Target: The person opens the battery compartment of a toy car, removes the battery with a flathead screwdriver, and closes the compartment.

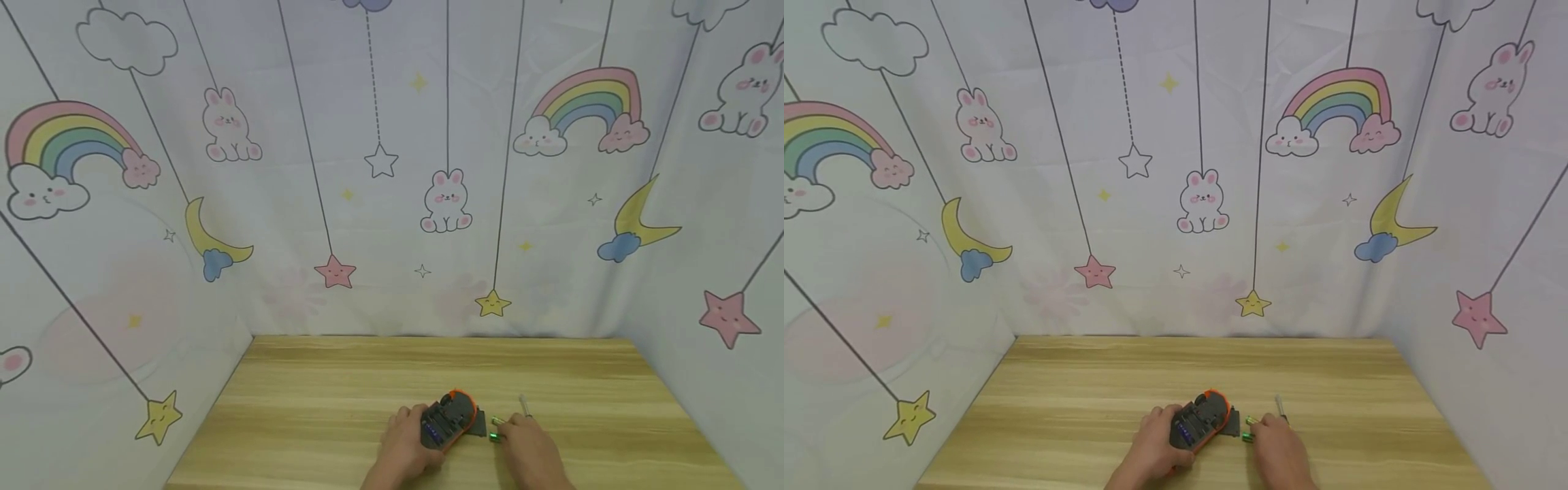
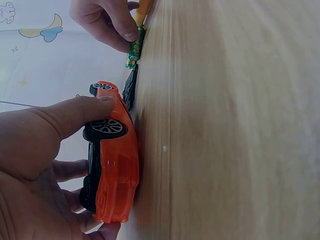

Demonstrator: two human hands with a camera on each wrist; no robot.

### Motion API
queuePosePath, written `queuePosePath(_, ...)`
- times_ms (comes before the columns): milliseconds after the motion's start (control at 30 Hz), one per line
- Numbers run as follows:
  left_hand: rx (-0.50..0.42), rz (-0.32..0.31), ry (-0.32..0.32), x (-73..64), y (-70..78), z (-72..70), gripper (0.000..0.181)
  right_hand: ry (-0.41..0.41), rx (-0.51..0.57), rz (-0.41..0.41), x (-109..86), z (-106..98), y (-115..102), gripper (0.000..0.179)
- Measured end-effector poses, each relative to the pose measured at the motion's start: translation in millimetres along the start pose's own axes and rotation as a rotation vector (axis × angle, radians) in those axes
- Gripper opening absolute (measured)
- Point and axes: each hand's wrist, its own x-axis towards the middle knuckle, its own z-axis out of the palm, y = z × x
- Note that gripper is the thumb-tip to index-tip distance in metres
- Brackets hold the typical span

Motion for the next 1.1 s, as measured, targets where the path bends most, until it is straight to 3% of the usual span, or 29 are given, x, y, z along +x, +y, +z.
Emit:
queuePosePath(300,-0.016,0.002,-0.005,0.7,-0.2,0.1,0.085,0.064,-0.005,-0.022,0.7,-2.1,2.2,0.006)
queuePosePath(800,-0.035,-0.003,-0.012,1.4,-1.8,0.7,0.085,0.003,0.045,0.013,0.9,-2.4,0.7,0.005)
queuePosePath(1100,-0.041,0.0,-0.014,-0.1,-1.9,-0.8,0.085,0.036,0.065,0.012,1.9,-2.9,0.2,0.011)
